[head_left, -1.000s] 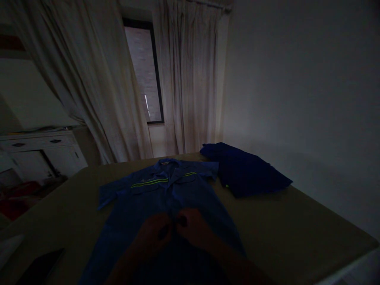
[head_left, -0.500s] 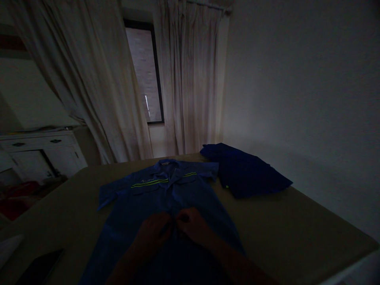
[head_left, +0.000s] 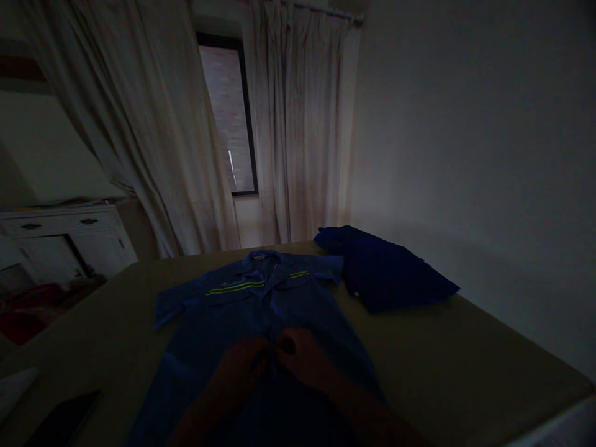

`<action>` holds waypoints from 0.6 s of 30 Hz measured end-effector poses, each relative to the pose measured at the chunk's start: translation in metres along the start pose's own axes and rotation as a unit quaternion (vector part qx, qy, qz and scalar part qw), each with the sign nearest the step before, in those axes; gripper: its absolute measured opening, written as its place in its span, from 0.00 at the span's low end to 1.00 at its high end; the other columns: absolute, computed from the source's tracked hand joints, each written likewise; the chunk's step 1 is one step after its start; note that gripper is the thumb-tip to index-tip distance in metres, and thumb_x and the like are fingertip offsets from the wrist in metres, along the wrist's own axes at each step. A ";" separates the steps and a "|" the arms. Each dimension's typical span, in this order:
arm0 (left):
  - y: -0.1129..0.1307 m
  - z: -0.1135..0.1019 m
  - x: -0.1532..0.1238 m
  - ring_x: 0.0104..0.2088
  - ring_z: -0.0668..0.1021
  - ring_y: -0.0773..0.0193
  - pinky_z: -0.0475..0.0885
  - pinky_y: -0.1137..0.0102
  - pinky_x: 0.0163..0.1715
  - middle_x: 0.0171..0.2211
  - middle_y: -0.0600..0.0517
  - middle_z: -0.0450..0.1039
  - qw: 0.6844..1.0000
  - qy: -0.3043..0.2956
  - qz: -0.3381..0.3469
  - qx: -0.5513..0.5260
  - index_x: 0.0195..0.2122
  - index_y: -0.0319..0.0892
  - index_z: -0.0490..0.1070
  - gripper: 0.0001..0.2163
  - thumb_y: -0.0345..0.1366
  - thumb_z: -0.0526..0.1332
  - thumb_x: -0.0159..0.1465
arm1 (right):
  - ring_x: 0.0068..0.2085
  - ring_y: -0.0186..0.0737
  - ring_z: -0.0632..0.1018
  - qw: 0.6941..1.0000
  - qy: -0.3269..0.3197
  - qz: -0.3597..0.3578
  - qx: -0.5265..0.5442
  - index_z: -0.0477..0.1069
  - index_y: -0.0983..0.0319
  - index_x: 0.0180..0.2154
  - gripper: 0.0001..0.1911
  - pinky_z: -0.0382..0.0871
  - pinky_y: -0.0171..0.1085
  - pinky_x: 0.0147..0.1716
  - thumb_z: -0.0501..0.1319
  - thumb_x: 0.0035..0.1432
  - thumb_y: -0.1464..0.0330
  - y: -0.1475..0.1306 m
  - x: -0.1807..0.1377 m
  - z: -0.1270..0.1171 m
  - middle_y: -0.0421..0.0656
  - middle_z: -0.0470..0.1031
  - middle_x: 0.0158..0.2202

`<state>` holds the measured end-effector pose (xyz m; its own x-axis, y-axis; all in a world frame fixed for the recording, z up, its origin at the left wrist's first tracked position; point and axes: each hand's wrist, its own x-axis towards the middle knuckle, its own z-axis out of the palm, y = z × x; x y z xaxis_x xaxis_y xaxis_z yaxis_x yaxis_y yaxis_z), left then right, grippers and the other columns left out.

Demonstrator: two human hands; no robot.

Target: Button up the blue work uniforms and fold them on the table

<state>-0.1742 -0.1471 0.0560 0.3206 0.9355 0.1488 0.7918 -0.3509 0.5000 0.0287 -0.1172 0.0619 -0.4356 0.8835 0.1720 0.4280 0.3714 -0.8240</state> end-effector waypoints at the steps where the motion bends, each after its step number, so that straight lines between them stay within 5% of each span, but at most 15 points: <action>1: 0.000 0.001 0.000 0.39 0.79 0.60 0.66 0.68 0.40 0.38 0.51 0.78 1.000 -0.006 -0.009 -0.020 0.40 0.46 0.72 0.08 0.36 0.53 0.69 | 0.32 0.38 0.78 1.000 -0.010 0.006 0.017 0.79 0.62 0.36 0.06 0.65 0.32 0.31 0.64 0.57 0.68 0.001 0.000 -0.001 0.41 0.81 0.32; 18: -0.012 0.004 0.002 0.36 0.77 0.62 0.67 0.70 0.36 0.33 0.54 0.78 0.989 -0.064 -0.034 -0.130 0.34 0.45 0.75 0.16 0.45 0.52 0.70 | 0.33 0.41 0.80 0.997 -0.076 -0.001 -0.033 0.80 0.61 0.35 0.05 0.64 0.32 0.30 0.66 0.55 0.69 0.003 0.000 -0.001 0.42 0.82 0.32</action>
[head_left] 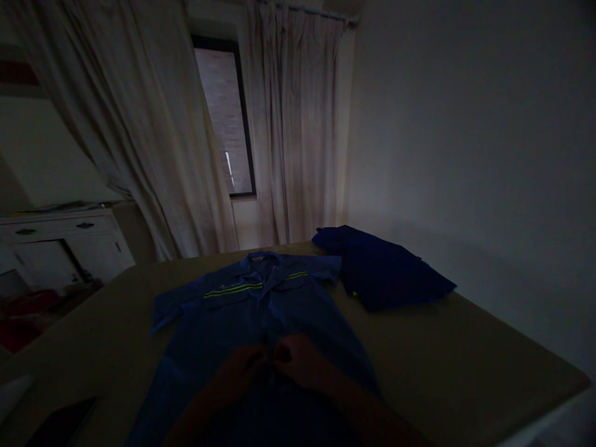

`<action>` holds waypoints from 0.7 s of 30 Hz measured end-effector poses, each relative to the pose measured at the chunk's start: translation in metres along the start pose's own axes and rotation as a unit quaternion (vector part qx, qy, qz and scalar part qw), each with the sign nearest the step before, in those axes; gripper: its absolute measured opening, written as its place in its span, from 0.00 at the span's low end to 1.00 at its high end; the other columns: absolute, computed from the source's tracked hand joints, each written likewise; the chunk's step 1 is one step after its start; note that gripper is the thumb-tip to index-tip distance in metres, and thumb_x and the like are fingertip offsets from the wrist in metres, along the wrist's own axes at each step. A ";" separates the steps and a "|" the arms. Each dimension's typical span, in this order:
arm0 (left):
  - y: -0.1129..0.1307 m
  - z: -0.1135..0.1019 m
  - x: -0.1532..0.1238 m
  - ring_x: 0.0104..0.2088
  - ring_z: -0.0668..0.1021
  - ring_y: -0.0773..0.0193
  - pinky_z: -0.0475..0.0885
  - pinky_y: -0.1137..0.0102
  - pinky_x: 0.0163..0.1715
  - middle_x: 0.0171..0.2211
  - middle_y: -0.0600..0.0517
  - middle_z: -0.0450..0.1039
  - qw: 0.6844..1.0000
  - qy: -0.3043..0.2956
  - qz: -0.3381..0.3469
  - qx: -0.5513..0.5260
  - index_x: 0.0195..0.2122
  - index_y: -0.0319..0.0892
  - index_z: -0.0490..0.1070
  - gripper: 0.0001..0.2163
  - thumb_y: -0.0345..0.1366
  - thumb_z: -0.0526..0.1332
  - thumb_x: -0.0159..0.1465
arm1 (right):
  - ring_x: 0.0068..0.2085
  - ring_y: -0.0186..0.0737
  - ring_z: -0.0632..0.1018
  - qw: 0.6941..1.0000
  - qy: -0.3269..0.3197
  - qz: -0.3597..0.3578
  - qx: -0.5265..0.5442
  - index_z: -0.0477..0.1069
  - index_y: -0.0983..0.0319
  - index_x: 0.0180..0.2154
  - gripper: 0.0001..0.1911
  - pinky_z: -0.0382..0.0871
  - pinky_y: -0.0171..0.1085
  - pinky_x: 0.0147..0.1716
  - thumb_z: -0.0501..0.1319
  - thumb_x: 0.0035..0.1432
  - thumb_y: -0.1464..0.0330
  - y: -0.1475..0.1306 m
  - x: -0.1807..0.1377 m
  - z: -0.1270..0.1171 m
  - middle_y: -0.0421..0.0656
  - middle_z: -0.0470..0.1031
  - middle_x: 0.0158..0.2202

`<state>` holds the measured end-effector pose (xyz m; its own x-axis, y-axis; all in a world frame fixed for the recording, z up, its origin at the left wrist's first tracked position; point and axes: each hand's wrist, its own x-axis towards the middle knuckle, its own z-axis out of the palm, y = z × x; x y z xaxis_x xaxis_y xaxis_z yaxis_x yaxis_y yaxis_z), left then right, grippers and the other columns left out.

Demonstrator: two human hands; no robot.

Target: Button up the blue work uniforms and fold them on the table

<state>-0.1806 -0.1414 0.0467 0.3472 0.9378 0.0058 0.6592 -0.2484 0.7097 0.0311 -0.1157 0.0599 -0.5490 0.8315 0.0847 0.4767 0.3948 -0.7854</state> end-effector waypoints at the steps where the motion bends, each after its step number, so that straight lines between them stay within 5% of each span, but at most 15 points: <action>1: -0.001 -0.001 0.000 0.36 0.77 0.62 0.67 0.70 0.36 0.33 0.54 0.78 1.000 0.001 -0.003 0.004 0.35 0.45 0.76 0.17 0.47 0.52 0.70 | 0.33 0.41 0.80 1.000 -0.001 -0.002 -0.012 0.80 0.61 0.35 0.06 0.64 0.33 0.30 0.65 0.56 0.69 0.000 0.000 0.001 0.42 0.82 0.32; 21: -0.006 -0.009 0.004 0.35 0.75 0.61 0.65 0.71 0.33 0.32 0.54 0.76 0.997 -0.038 -0.037 -0.049 0.35 0.42 0.75 0.23 0.56 0.53 0.68 | 0.38 0.39 0.77 0.988 0.010 -0.086 -0.124 0.73 0.59 0.44 0.08 0.61 0.34 0.35 0.59 0.66 0.65 -0.004 -0.004 0.002 0.42 0.80 0.39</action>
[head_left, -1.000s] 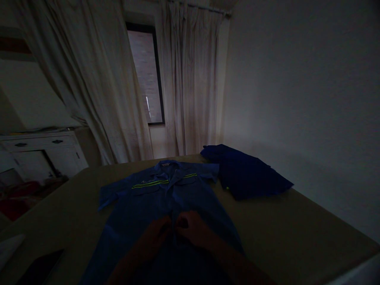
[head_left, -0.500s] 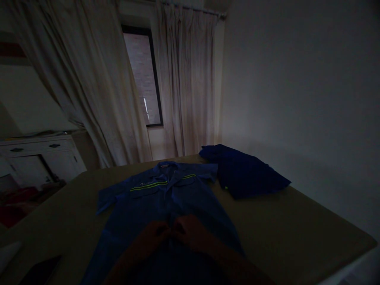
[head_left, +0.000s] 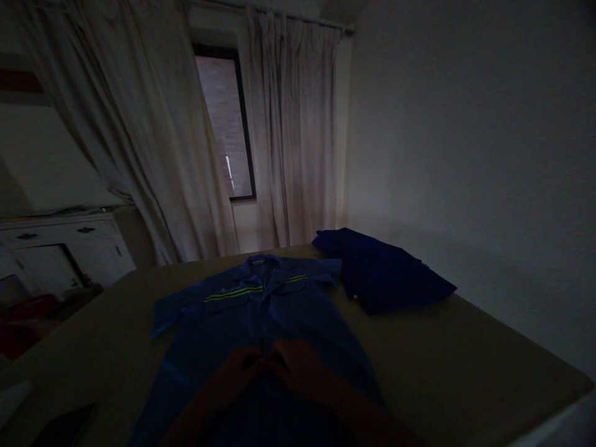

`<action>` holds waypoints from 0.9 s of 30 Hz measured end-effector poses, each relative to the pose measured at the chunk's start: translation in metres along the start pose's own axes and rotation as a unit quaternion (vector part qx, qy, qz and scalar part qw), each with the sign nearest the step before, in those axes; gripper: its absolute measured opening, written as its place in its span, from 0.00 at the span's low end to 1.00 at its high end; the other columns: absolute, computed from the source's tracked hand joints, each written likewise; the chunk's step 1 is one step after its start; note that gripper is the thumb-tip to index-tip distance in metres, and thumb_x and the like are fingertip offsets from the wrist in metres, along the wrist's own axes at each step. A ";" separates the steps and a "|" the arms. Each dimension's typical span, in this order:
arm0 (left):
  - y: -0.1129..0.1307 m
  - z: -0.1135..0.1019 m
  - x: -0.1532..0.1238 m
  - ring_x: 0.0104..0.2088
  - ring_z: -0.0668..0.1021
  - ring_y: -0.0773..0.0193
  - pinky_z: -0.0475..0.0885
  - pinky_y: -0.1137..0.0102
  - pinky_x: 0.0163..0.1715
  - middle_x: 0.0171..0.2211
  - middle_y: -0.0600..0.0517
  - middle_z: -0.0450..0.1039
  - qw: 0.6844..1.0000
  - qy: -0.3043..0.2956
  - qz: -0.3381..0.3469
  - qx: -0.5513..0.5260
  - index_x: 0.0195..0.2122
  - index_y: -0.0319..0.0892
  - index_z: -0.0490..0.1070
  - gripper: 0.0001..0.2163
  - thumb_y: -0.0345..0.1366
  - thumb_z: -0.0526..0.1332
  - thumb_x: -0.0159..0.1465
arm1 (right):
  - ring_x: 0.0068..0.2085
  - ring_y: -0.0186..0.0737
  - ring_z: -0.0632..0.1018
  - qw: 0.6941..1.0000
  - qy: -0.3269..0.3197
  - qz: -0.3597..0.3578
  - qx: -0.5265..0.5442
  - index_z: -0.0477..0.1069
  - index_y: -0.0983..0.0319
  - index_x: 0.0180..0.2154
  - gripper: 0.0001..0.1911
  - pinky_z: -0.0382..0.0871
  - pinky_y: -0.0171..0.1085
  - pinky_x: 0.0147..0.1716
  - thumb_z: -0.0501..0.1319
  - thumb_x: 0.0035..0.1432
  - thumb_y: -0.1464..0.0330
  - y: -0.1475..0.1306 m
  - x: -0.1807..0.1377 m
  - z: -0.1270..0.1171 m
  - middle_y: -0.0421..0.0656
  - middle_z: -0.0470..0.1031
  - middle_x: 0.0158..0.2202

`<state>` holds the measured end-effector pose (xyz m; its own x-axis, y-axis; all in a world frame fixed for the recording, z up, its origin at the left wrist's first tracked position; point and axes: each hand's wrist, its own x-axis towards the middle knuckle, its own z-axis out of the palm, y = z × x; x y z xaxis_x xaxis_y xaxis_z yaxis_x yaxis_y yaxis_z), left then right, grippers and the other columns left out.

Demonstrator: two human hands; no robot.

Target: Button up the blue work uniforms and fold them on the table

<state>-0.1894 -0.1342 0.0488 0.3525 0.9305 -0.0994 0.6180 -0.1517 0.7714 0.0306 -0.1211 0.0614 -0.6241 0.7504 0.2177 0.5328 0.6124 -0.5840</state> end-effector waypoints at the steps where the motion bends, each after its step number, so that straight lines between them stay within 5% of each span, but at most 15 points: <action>1: 0.000 -0.001 0.000 0.36 0.76 0.61 0.66 0.71 0.34 0.33 0.53 0.76 1.000 -0.002 0.002 -0.007 0.36 0.41 0.75 0.23 0.56 0.53 0.68 | 0.38 0.39 0.77 1.000 0.001 -0.003 0.003 0.73 0.59 0.44 0.08 0.62 0.34 0.35 0.59 0.66 0.65 -0.001 0.000 -0.001 0.42 0.80 0.39; 14: -0.003 -0.004 0.001 0.38 0.75 0.60 0.67 0.70 0.37 0.35 0.53 0.77 1.000 -0.002 -0.004 -0.019 0.37 0.42 0.77 0.18 0.51 0.57 0.65 | 0.38 0.38 0.76 0.999 0.015 -0.051 -0.009 0.71 0.59 0.43 0.06 0.62 0.34 0.36 0.57 0.65 0.68 0.003 -0.001 0.005 0.42 0.78 0.40; 27: -0.001 0.002 0.002 0.32 0.70 0.64 0.62 0.71 0.31 0.28 0.56 0.70 1.000 0.001 0.009 -0.013 0.32 0.40 0.72 0.10 0.41 0.58 0.62 | 0.34 0.36 0.75 1.000 0.003 -0.009 0.012 0.72 0.59 0.42 0.08 0.60 0.33 0.32 0.61 0.60 0.67 0.001 -0.001 0.004 0.40 0.78 0.36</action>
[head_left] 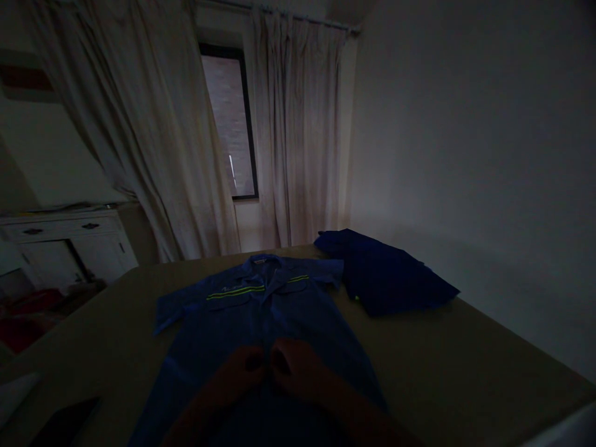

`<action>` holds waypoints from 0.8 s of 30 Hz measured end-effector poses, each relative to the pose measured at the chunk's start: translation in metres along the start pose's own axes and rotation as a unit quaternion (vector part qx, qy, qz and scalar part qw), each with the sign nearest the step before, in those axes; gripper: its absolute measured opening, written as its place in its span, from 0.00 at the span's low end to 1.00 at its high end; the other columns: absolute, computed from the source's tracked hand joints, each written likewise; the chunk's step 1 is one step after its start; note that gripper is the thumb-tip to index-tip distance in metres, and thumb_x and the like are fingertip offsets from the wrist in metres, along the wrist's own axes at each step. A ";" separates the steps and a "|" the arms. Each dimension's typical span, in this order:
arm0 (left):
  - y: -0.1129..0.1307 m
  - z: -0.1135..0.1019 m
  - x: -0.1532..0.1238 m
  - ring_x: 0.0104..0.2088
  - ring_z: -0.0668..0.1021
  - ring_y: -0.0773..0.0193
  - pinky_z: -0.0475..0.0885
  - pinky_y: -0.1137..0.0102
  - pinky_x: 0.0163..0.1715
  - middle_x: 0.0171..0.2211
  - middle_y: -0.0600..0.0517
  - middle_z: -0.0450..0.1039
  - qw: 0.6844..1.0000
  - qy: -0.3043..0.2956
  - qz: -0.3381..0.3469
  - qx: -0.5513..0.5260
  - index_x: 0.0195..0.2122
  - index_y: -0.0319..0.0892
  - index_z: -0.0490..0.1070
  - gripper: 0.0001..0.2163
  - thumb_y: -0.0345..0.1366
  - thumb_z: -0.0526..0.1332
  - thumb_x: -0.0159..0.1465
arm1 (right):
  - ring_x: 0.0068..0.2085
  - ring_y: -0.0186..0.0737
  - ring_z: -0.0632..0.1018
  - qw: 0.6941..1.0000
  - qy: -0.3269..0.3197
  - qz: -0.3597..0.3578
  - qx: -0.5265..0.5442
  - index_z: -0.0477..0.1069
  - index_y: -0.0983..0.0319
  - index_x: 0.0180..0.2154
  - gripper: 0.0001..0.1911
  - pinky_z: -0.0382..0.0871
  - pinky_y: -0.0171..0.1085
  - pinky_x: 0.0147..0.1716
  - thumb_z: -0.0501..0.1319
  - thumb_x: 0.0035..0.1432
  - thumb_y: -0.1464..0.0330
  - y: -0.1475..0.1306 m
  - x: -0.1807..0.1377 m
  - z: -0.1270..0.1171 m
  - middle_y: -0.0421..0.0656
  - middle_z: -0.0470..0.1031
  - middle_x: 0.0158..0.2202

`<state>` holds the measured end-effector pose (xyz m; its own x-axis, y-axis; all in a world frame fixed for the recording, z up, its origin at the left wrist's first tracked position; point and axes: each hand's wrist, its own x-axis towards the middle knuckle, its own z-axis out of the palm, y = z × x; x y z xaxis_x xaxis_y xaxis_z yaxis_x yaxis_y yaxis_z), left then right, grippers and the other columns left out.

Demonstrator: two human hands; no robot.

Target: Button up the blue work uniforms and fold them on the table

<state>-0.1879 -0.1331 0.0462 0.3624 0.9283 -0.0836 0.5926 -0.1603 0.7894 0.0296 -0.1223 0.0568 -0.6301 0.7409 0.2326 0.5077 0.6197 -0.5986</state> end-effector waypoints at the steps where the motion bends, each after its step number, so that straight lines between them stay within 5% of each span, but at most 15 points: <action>1: 0.000 0.000 0.000 0.30 0.69 0.65 0.61 0.71 0.31 0.26 0.57 0.67 1.000 0.001 -0.001 0.002 0.31 0.40 0.70 0.09 0.41 0.58 0.62 | 0.35 0.36 0.75 1.000 0.002 0.008 0.000 0.73 0.59 0.42 0.08 0.60 0.33 0.32 0.62 0.59 0.67 0.000 0.000 0.000 0.40 0.78 0.36; 13: 0.018 0.003 -0.006 0.31 0.69 0.64 0.60 0.71 0.30 0.28 0.57 0.66 0.998 0.016 0.013 0.056 0.31 0.43 0.66 0.08 0.41 0.59 0.61 | 0.34 0.35 0.76 0.991 0.022 0.069 0.115 0.76 0.61 0.39 0.05 0.63 0.32 0.32 0.63 0.62 0.67 -0.004 0.003 -0.002 0.40 0.79 0.34; 17: 0.018 0.008 -0.005 0.30 0.71 0.63 0.59 0.70 0.30 0.28 0.55 0.69 0.989 0.067 0.019 0.133 0.31 0.44 0.66 0.07 0.41 0.59 0.63 | 0.34 0.36 0.76 0.976 0.012 0.115 0.184 0.77 0.62 0.37 0.05 0.64 0.31 0.31 0.64 0.59 0.68 0.003 0.007 -0.002 0.40 0.79 0.33; 24: 0.024 0.011 -0.010 0.42 0.76 0.58 0.67 0.67 0.43 0.43 0.50 0.75 0.970 0.147 0.101 0.165 0.48 0.48 0.70 0.10 0.42 0.60 0.66 | 0.30 0.35 0.74 0.965 0.017 0.127 0.230 0.77 0.64 0.33 0.11 0.62 0.32 0.30 0.58 0.63 0.67 0.011 0.013 -0.002 0.39 0.76 0.28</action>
<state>-0.1694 -0.1499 0.0596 0.3035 0.9144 0.2678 0.7464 -0.4029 0.5297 0.0287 -0.1057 0.0549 -0.4961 0.8667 0.0531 0.3240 0.2415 -0.9147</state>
